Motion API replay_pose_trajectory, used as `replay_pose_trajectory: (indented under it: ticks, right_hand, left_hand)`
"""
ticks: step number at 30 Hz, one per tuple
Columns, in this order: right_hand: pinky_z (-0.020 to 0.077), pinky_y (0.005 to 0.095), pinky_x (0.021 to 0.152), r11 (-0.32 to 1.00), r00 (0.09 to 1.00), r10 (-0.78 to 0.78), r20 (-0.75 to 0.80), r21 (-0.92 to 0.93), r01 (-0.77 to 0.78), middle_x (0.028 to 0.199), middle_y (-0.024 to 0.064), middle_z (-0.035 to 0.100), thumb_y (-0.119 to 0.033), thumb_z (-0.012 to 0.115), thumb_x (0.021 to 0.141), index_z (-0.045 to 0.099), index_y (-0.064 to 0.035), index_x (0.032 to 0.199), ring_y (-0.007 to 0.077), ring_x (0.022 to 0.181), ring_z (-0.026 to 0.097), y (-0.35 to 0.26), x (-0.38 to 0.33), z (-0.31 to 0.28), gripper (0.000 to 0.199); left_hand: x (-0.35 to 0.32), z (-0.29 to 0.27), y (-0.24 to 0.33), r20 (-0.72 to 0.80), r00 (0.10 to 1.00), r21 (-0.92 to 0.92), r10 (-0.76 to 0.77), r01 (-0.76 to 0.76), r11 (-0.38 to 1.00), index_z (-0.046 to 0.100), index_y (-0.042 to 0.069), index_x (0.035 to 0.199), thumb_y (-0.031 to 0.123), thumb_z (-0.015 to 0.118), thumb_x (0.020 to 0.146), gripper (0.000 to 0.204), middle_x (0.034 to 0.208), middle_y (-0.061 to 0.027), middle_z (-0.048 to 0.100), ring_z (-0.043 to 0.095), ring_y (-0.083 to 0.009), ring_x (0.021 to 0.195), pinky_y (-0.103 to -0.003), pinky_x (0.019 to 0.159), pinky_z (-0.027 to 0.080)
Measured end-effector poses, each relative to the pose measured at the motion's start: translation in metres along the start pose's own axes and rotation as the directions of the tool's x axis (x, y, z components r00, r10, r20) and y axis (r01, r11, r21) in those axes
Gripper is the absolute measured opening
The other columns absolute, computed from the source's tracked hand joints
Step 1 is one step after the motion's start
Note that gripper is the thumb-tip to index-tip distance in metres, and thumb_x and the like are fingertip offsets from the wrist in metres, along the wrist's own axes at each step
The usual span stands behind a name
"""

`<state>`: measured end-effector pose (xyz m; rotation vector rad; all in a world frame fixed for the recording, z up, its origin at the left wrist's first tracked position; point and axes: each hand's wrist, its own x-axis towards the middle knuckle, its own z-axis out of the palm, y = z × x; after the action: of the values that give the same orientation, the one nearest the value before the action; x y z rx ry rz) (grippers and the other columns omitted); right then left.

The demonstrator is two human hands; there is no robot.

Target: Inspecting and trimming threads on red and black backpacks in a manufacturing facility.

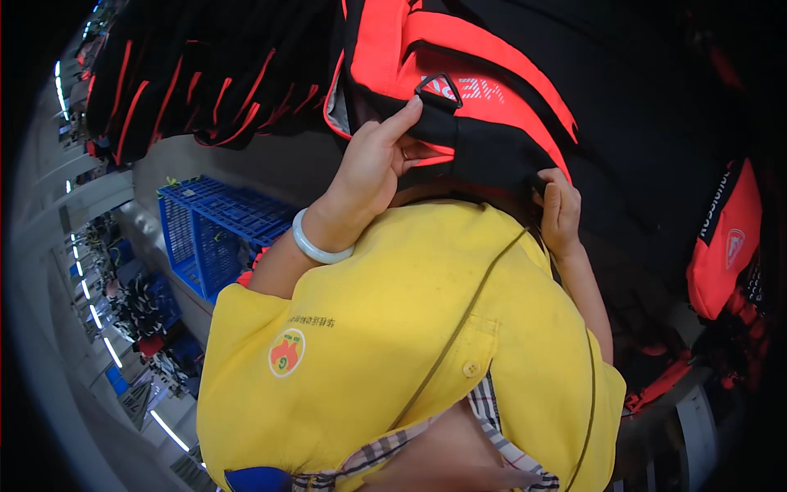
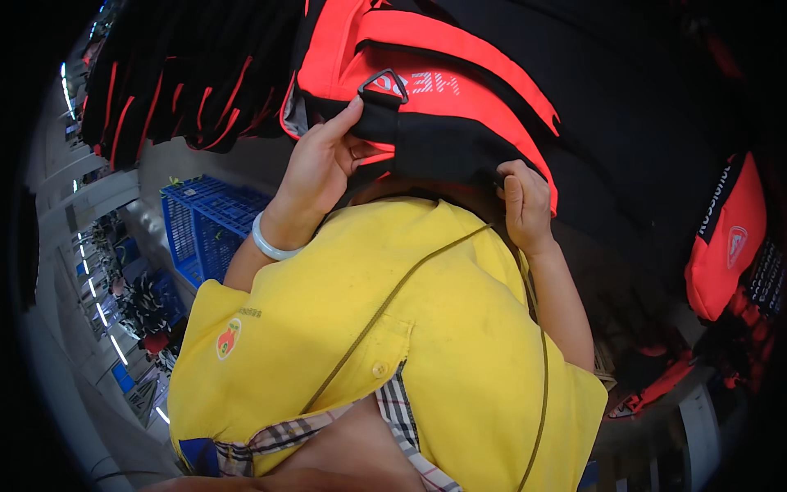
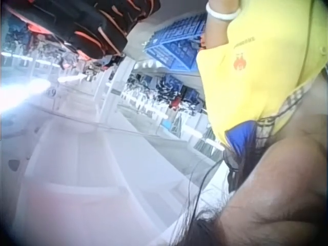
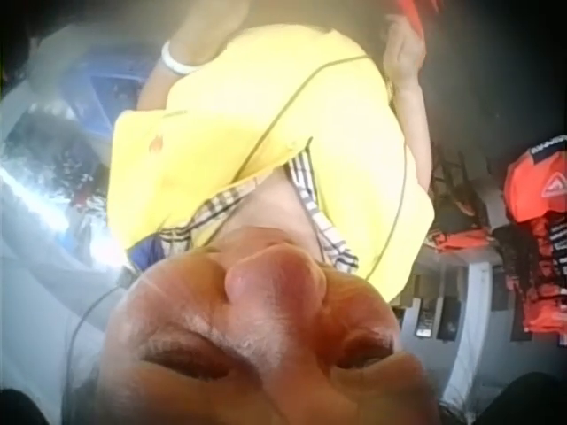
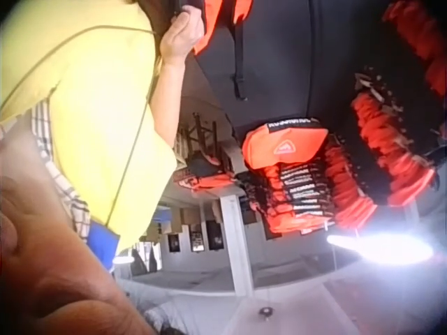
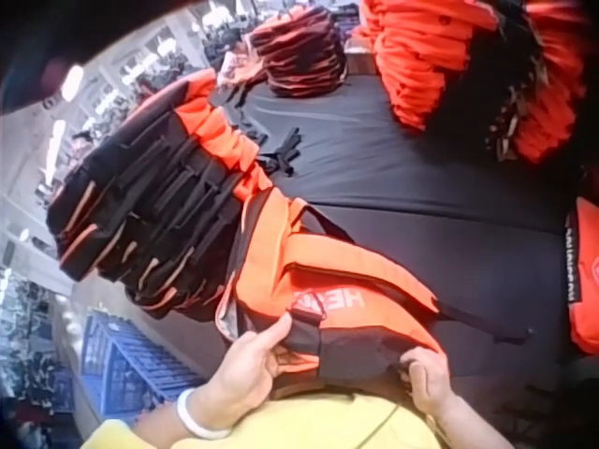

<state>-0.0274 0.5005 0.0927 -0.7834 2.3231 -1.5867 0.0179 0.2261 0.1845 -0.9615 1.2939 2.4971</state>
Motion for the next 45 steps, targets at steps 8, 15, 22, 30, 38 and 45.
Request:
replay_pose_trajectory:
  ticks: [8,15,22,30,38,45]
  right_hand:
    - [0.0476,0.0302,0.067,0.953,0.927,-0.233,-0.294,-0.257,0.158,0.085,0.009,0.06,-0.006,0.069,0.084,0.065,-0.0028,0.098,0.0198,0.077,0.06,-0.062,0.038,-0.017,0.015]
    - [0.0509,0.033,0.07,0.903,0.945,-0.327,-0.002,-0.297,0.312,0.089,0.009,0.063,-0.006,0.077,0.071,0.069,-0.0053,0.093,0.0268,0.082,0.062,-0.116,0.085,0.004,0.024]
    - [0.0494,0.033,0.068,0.814,0.935,-0.35,0.053,-0.477,0.331,0.083,0.0103,0.06,0.001,0.07,0.077,0.063,-0.0013,0.088,0.027,0.077,0.061,-0.115,0.089,0.011,0.014]
    - [0.046,0.0327,0.066,0.968,0.962,-0.207,-0.175,-0.181,0.176,0.08,0.0101,0.055,0.001,0.06,0.086,0.054,-0.001,0.087,0.0268,0.073,0.056,-0.101,0.083,0.014,0.007]
    - [0.0475,0.028,0.082,0.941,0.976,0.057,0.212,0.314,-0.124,0.097,0.0123,0.064,0.002,0.054,0.087,0.06,0.0028,0.095,0.0206,0.09,0.062,-0.087,-0.008,-0.004,0.01]
    - [0.0463,0.0297,0.072,0.891,0.898,0.422,0.12,0.129,-0.436,0.102,0.0141,0.062,-0.018,0.051,0.092,0.059,0.0037,0.106,0.0197,0.078,0.058,-0.054,-0.081,-0.023,0.028]
  left_hand:
    - [0.003,0.014,0.003,0.009,0.999,-0.036,0.048,-0.048,0.998,0.067,0.0,0.099,0.028,0.056,0.097,0.03,0.093,-0.0079,0.07,0.068,-0.0154,0.083,-0.03,0.079,0.056]
    - [0.003,0.029,-0.003,-0.008,0.992,0.096,0.126,-0.124,0.988,0.068,0.002,0.093,0.028,0.059,0.096,0.028,0.088,-0.0052,0.07,0.068,-0.0125,0.081,-0.027,0.073,0.055]
    - [0.012,0.033,-0.007,-0.045,0.978,0.161,0.205,-0.196,0.967,0.053,0.006,0.114,0.027,0.06,0.095,0.03,0.097,-0.0046,0.066,0.067,-0.0123,0.08,-0.024,0.068,0.054]
    - [0.03,0.029,-0.007,0.012,0.77,0.353,0.638,-0.6,0.718,0.027,-0.001,0.132,0.015,0.076,0.083,0.071,0.118,-0.0182,0.054,0.059,-0.0221,0.103,-0.03,0.088,0.049]
    - [0.048,0.029,0.02,0.57,0.377,0.661,0.73,-0.738,-0.135,0.058,0.006,0.102,-0.002,0.062,0.084,0.02,0.11,-0.0124,0.064,0.052,-0.0357,0.122,-0.05,0.11,0.027]
    - [0.039,0.03,0.036,0.717,0.487,0.655,0.499,-0.716,-0.243,0.055,0.006,0.104,0.002,0.067,0.081,0.027,0.119,-0.0114,0.062,0.049,-0.0342,0.127,-0.056,0.11,0.026]
